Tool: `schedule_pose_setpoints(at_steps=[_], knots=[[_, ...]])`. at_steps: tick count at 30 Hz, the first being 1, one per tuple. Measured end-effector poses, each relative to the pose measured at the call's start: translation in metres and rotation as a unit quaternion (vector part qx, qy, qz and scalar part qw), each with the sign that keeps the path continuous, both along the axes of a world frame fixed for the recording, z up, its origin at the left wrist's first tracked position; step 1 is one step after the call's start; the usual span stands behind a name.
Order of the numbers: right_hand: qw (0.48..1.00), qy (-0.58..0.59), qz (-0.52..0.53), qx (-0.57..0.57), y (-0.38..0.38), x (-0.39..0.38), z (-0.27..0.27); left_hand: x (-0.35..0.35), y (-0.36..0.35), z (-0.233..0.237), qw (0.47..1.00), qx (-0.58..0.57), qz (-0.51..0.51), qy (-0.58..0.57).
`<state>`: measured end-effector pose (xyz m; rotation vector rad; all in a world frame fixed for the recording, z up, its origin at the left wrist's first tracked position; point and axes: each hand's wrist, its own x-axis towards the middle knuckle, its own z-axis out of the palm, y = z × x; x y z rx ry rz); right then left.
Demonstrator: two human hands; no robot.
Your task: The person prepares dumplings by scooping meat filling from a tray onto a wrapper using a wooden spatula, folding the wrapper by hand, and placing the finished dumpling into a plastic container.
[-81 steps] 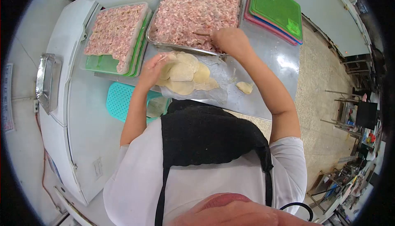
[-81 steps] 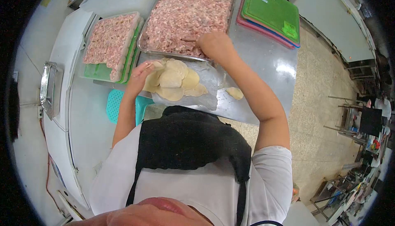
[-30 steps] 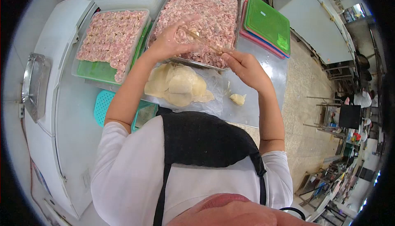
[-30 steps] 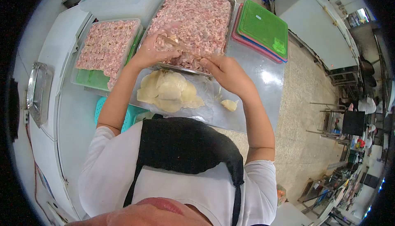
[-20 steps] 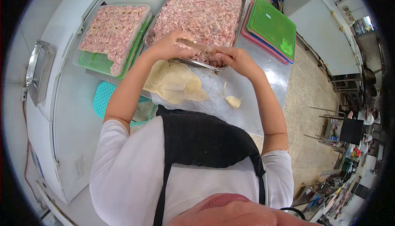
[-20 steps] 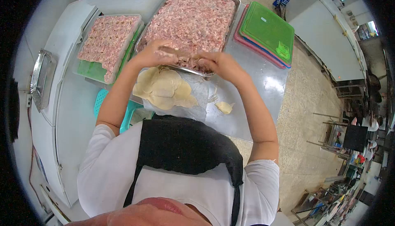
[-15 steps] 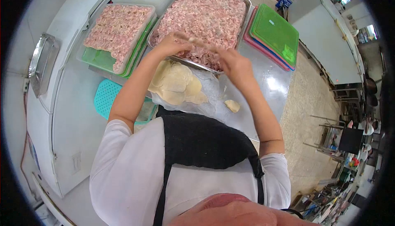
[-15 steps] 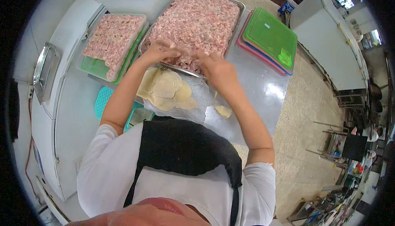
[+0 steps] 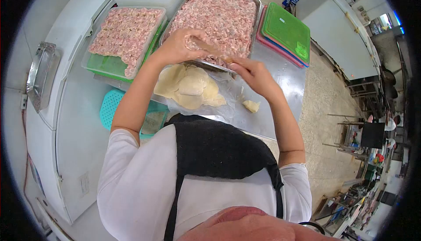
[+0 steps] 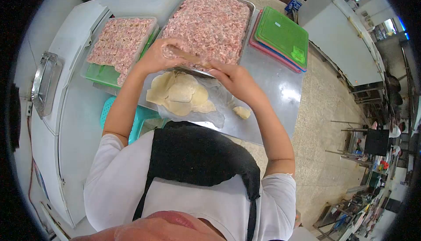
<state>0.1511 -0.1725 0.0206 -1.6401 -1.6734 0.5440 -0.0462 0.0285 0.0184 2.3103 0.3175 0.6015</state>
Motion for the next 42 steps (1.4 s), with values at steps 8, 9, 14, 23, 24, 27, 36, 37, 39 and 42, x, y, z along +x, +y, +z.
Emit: schedule_pose_setpoints(at_steps=[8, 9, 14, 23, 24, 27, 36, 37, 39, 42], knots=[[0.975, -0.208, -0.067, 0.04, 0.007, -0.061, 0.038, -0.046, 0.018, -0.014, 0.999, -0.008, 0.007, -0.032], [0.975, -0.209, -0.069, 0.039, 0.011, -0.065, 0.037, -0.055, 0.021, -0.012, 0.999, -0.009, 0.005, -0.032], [0.974, -0.217, -0.055, 0.028, 0.019, -0.113, 0.068, -0.114, 0.022, 0.007, 0.998, -0.065, -0.015, 0.0], [0.988, -0.145, -0.051, -0.032, 0.04, -0.174, 0.016, -0.228, 0.071, -0.007, 0.997, -0.069, 0.035, 0.03], [0.988, -0.121, -0.073, -0.059, 0.033, -0.179, 0.018, -0.242, 0.084, -0.017, 0.995, -0.074, 0.065, 0.018], [0.989, -0.05, -0.126, -0.063, 0.006, -0.183, 0.006, -0.27, 0.116, -0.033, 0.99, -0.046, 0.115, 0.063], [0.942, 0.117, -0.286, -0.13, -0.049, -0.177, -0.025, -0.245, 0.1, -0.036, 0.983, 0.041, 0.105, 0.142], [0.942, 0.125, -0.286, -0.126, -0.05, -0.175, -0.026, -0.241, 0.1, -0.039, 0.98, 0.054, 0.108, 0.159], [0.941, 0.134, -0.287, -0.122, -0.051, -0.169, -0.03, -0.232, 0.104, -0.043, 0.977, 0.055, 0.096, 0.181], [0.947, 0.104, -0.281, -0.117, -0.045, -0.152, -0.038, -0.219, 0.102, -0.054, 0.973, 0.056, 0.093, 0.206]])
